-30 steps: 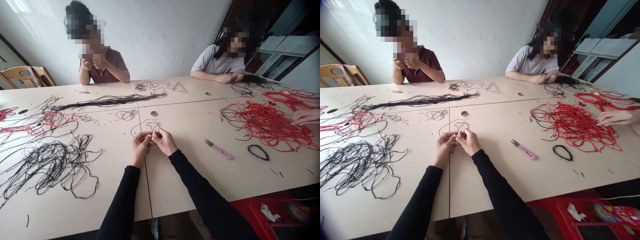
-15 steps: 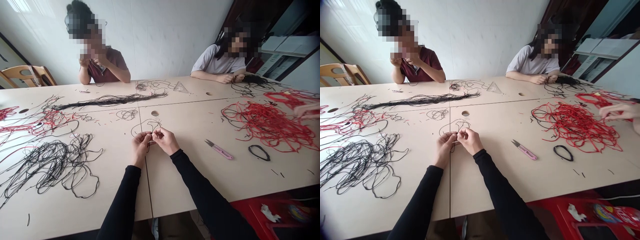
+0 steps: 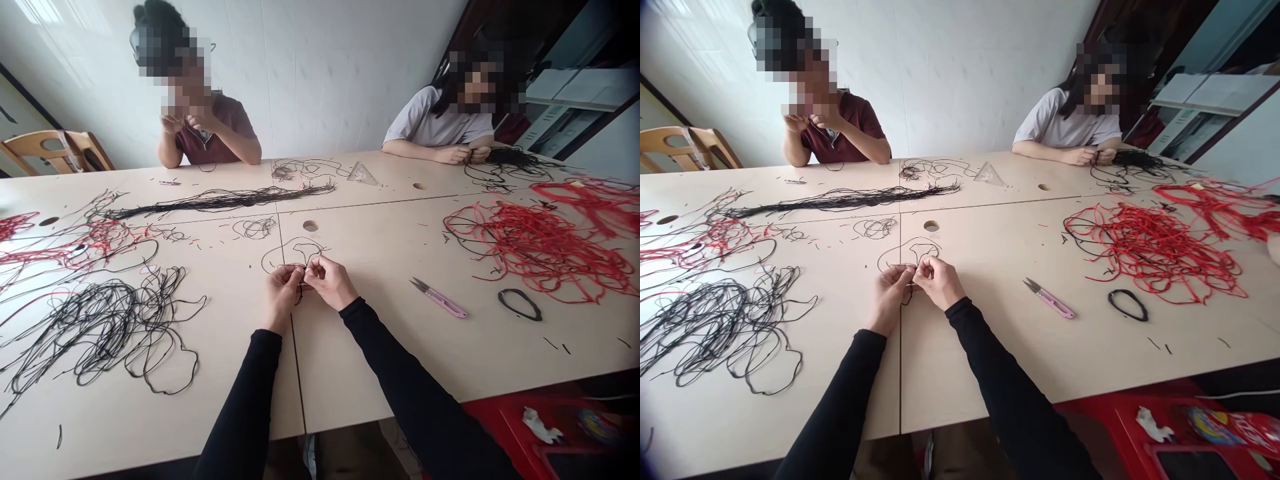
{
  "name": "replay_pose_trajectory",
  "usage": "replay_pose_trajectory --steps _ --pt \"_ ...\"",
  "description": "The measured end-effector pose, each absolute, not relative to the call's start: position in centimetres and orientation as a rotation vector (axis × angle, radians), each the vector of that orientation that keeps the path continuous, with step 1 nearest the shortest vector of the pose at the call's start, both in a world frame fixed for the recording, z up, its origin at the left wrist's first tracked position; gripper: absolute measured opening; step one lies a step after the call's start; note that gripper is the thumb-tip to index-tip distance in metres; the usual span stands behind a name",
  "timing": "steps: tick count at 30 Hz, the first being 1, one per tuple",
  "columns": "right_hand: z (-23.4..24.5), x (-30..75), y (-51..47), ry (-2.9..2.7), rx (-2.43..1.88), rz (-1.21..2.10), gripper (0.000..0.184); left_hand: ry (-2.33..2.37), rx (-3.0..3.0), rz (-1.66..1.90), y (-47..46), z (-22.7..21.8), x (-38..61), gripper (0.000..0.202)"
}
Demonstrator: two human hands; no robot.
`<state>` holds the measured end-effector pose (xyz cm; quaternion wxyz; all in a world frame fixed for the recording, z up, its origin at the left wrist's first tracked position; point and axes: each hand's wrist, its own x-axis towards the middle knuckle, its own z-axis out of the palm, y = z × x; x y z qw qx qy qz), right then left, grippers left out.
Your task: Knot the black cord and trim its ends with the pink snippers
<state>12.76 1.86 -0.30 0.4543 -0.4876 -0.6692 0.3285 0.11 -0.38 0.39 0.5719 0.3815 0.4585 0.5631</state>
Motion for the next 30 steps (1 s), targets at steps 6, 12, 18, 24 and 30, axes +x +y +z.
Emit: replay_pose_trajectory --steps 6,12,18,24,30 --pt "0.03 12.62 1.61 -1.658 -1.172 0.859 0.009 1.041 0.844 1.358 -0.35 0.5 0.09 0.03" --pt "0.39 12.63 1.46 -1.6 -1.188 0.83 0.009 1.05 0.805 1.363 -0.32 0.67 0.07 0.032" --pt "0.0 12.53 1.67 -1.587 -1.215 0.857 0.013 1.004 0.84 1.384 -0.29 0.53 0.16 0.028" --pt "0.19 12.47 1.6 -1.561 -1.224 0.837 0.013 1.014 0.799 1.4 -0.27 0.5 0.12 0.027" --pt "0.11 12.38 1.69 -1.541 -1.217 0.882 0.016 1.026 0.826 1.384 -0.35 0.57 0.15 0.029"
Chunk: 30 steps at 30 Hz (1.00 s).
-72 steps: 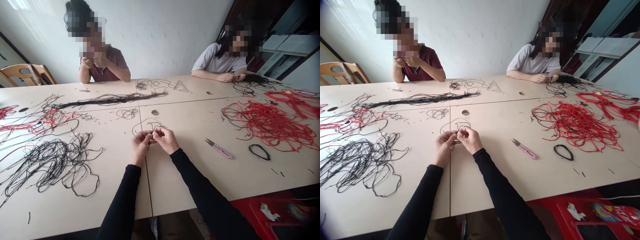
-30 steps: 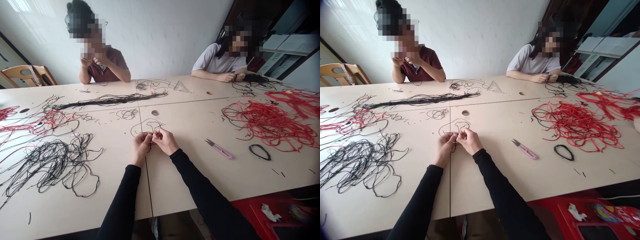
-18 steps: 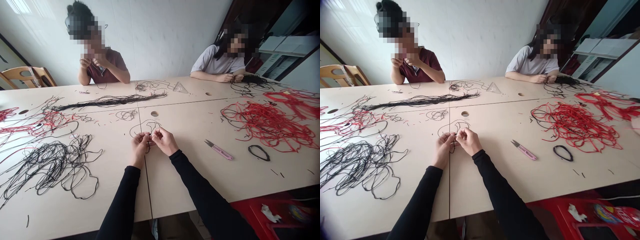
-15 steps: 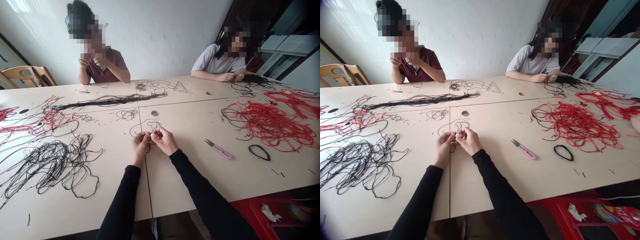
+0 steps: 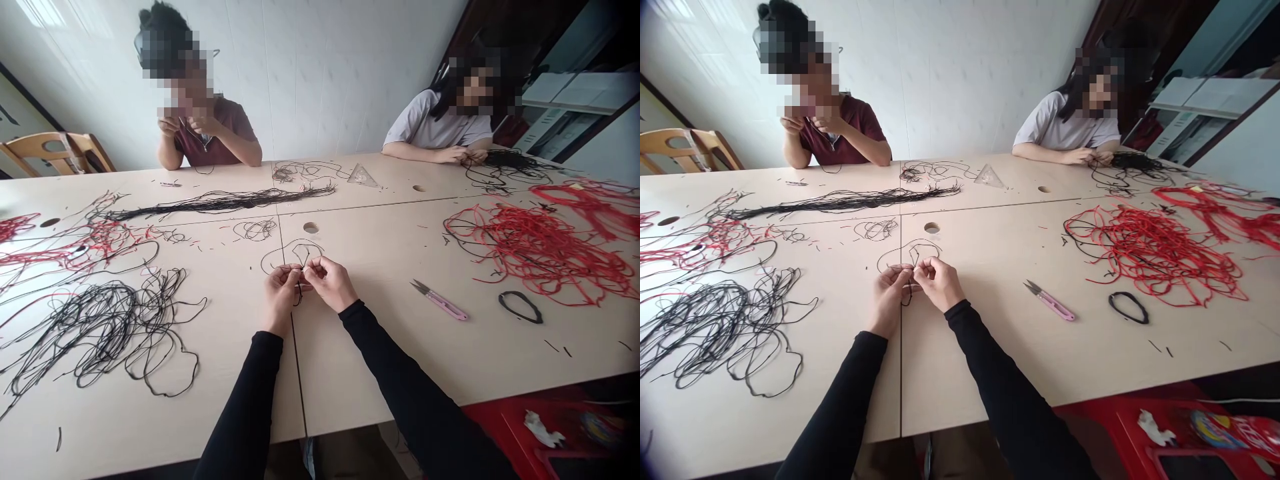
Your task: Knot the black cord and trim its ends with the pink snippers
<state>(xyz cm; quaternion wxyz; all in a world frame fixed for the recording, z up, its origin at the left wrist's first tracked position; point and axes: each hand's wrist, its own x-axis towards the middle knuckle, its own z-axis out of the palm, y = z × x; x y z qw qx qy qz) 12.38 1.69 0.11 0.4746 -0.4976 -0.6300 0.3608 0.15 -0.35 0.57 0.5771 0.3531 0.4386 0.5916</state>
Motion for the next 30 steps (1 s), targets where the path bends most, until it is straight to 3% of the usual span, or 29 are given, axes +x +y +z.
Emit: replay_pose_trajectory --steps 25,30 --pt "0.58 12.4 1.6 -1.418 -1.113 0.933 0.03 1.058 0.907 1.338 -0.04 -0.22 0.31 0.033" --pt "0.69 12.63 1.56 -1.454 -1.163 0.917 0.044 1.012 0.852 1.346 -0.35 0.55 0.13 0.033"
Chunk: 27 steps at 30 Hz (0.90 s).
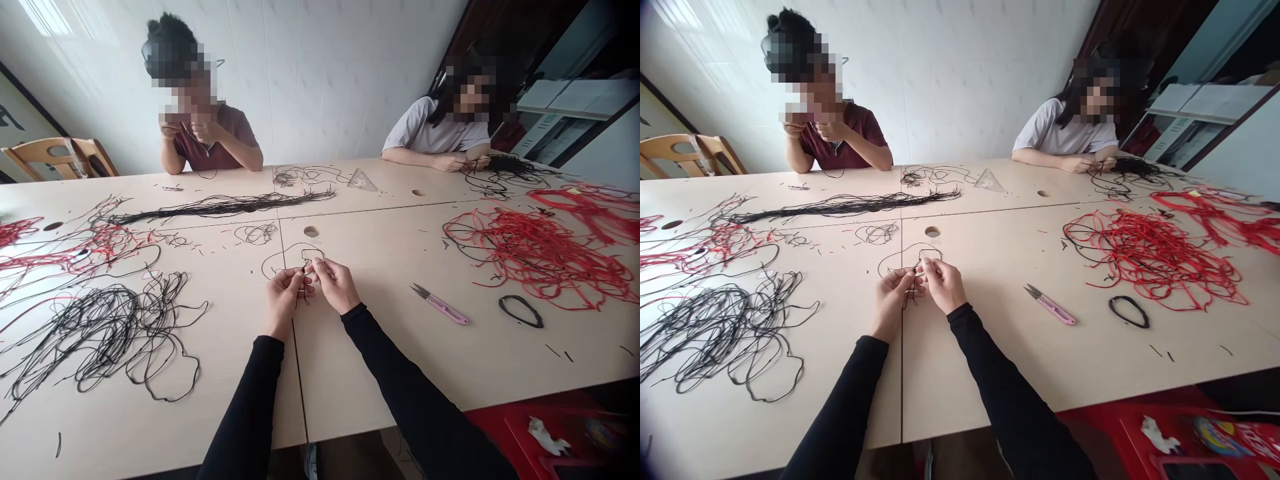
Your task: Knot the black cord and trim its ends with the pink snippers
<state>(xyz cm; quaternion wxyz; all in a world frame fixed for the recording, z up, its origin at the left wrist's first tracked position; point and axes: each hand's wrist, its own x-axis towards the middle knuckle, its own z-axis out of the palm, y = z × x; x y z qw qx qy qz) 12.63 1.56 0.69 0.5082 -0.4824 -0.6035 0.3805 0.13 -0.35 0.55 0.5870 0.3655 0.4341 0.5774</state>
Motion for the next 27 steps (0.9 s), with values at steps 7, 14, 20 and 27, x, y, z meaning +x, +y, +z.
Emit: replay_pose_trajectory --steps 7,14,20,27 --pt "0.35 12.59 1.68 -1.483 -1.116 1.006 0.035 0.971 0.814 1.326 -0.41 0.84 0.0 0.029" --pt "0.3 12.59 1.8 -1.429 -1.069 1.021 0.03 1.009 0.85 1.329 -0.46 0.82 0.15 0.028" --pt "0.22 12.51 1.89 -1.413 -1.072 1.061 0.03 1.037 0.868 1.342 -0.45 0.95 0.28 0.029" --pt "0.35 12.55 1.76 -1.422 -1.149 0.883 0.021 1.074 0.915 1.342 -0.44 0.76 0.31 0.028"
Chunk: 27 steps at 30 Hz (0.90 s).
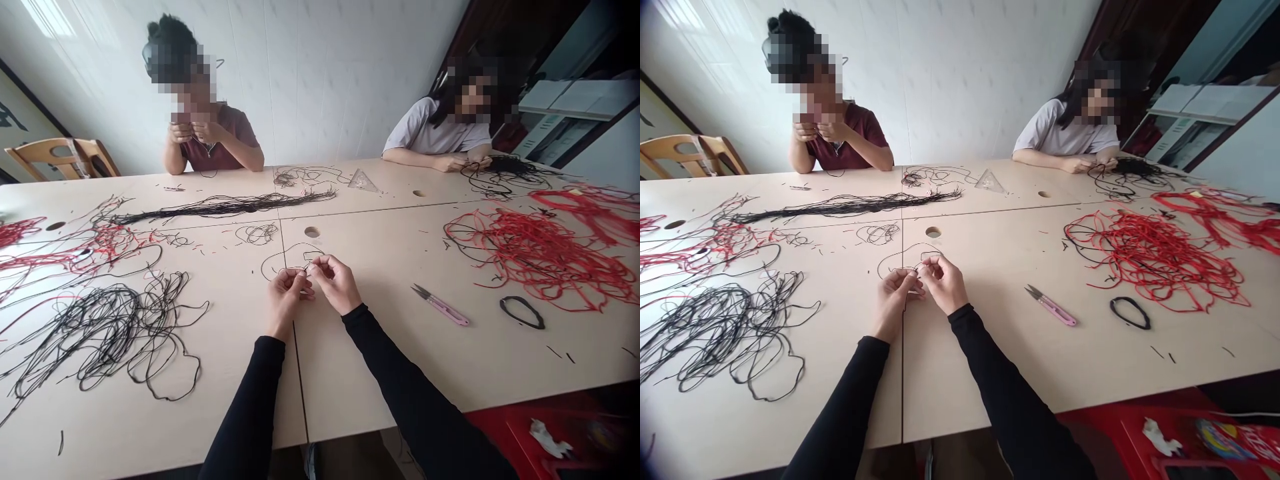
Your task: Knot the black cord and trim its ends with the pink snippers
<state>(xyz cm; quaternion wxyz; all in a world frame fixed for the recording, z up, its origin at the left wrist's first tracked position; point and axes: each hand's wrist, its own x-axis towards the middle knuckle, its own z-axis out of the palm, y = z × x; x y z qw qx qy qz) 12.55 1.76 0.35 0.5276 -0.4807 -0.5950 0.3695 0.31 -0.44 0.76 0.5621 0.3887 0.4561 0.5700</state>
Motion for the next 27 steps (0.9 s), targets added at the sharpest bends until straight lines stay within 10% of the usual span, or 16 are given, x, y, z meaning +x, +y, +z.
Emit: replay_pose_trajectory --steps 27 --pt "0.63 12.47 2.02 -1.29 -1.019 1.178 0.028 1.035 0.9 1.354 -0.65 1.02 0.14 0.031"
